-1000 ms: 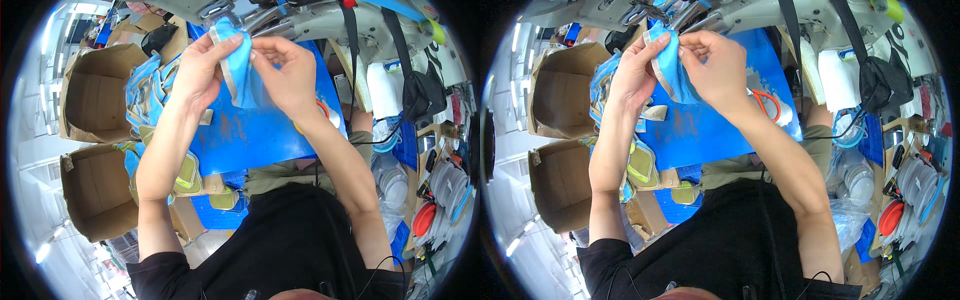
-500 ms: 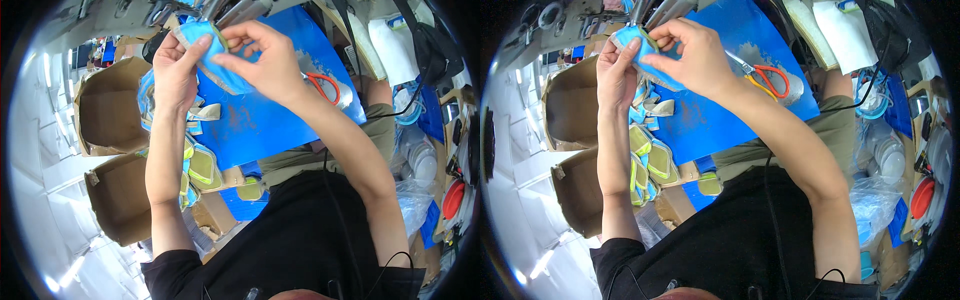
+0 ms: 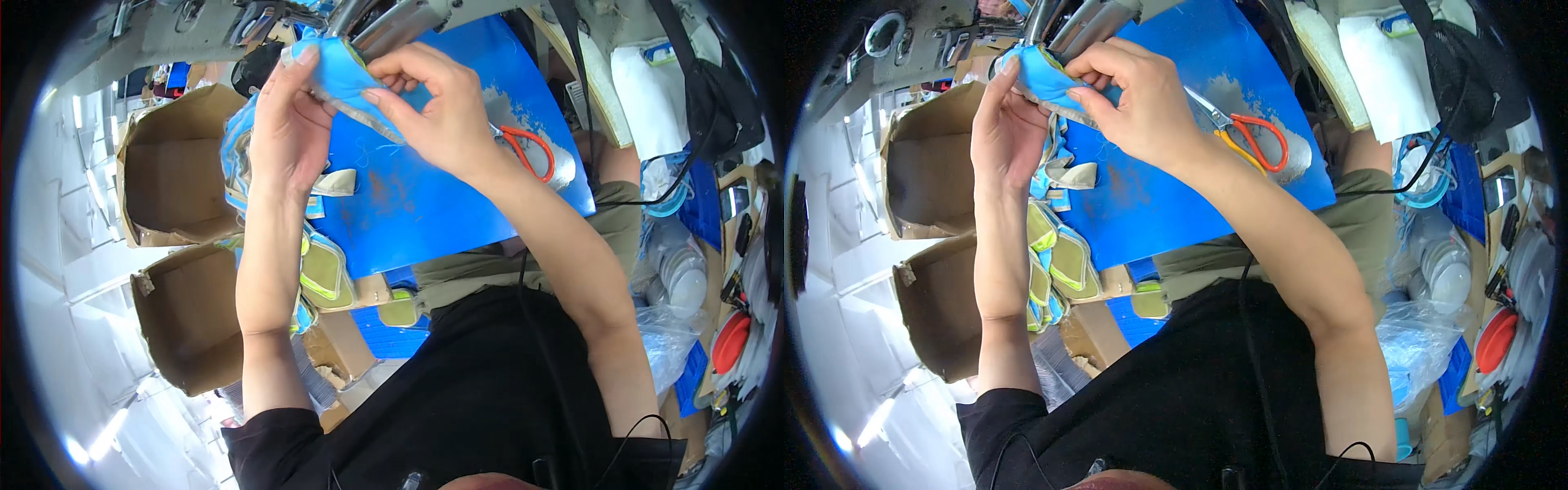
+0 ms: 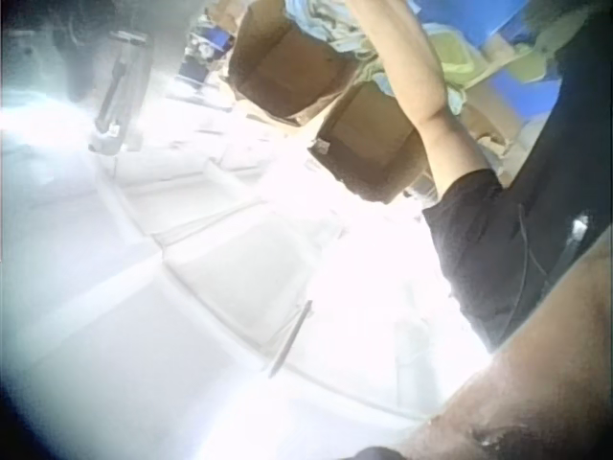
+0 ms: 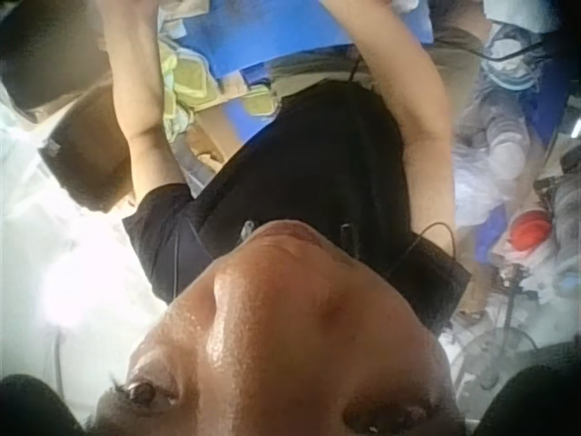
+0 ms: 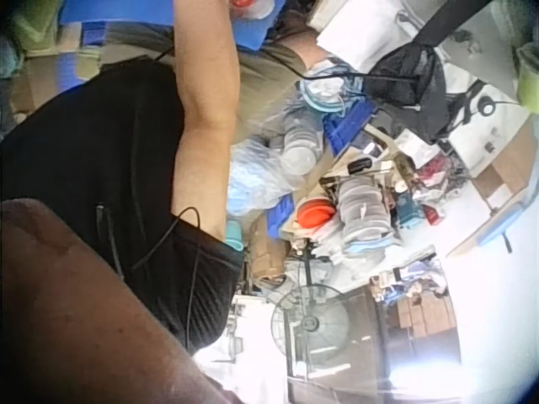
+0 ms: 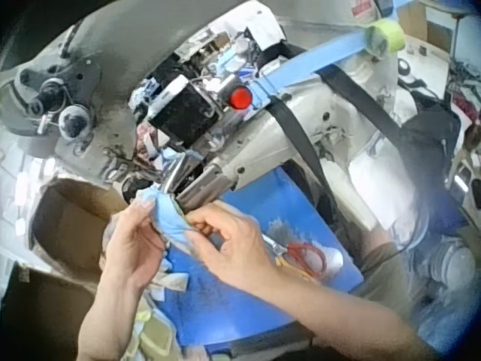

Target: The person threads a sewing machine with blue thread, cuts the thread, and then repeatedly handles small blue and green fabric masks. They pick up masks, open and close zippers, and inspect the seams and interior lining before placing them back on the table.

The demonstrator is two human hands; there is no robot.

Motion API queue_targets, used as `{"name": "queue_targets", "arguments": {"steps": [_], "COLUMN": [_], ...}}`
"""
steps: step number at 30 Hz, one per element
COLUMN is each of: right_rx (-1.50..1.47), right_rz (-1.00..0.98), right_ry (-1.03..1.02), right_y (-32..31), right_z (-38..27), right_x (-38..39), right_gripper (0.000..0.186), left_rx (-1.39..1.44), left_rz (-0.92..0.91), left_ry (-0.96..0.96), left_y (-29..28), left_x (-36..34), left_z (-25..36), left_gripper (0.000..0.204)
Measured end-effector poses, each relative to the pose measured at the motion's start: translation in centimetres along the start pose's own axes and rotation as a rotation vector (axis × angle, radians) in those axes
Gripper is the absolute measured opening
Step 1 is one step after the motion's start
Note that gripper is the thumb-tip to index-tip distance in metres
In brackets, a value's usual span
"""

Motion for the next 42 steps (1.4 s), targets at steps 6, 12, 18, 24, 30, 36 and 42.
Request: {"name": "queue_targets", "arguments": {"steps": [6,12,18,24,30,36,42], "right_rx": [-0.173,-0.208,-0.202,-0.171,-0.134,-0.191,-0.292], "right_rz": [0.018,-0.021,-0.029,0.012,0.001,0.021,0.008], "right_ry": [0.123,0.104,0.164,0.239,0.223,0.287,0.433], "right_y": [0.9,1.2,1.3,1.3,1.8,1.5,1.5], "right_z": [1.0,1.7,2.5,1.9,2.1,3.0,2.2], "right_x": [0.3,0.5,0.5,0.5,0.7,1.1,1.1], "right_gripper": [0.032,0.038,0.031,0.024,0.019,0.018,0.019], "left_rx": [0.085,0.106,0.103,0.104,0.05,0.061,0.066], "left_rz": [0.018,0.024,0.053,0.051,0.001,0.007,0.032], "left_ry": [-0.12,-0.106,-0.097,-0.092,-0.034,-0.009,-0.034], "left_y": [-0.2,-0.4,-0.4,-0.2,-0.9,-0.3,-0.3], "left_x": [-0.4,-0.5,-0.6,-1.2,-1.4,-1.4,-1.6], "left_z": [-0.4,-0.3,0.0,0.1,0.5,0.9,1.0], "left_gripper": [0.021,0.022,0.025,0.024,0.021,0.02,0.021]}}
Point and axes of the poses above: each hand's wrist, its own x-axis away from the middle knuckle, its own y-axis out of the palm, z = x × y, the point moved 9 cm from there along -x, towards the middle knuckle, and after that the axes turned 4 degrees about z, right-handed, at the moved point
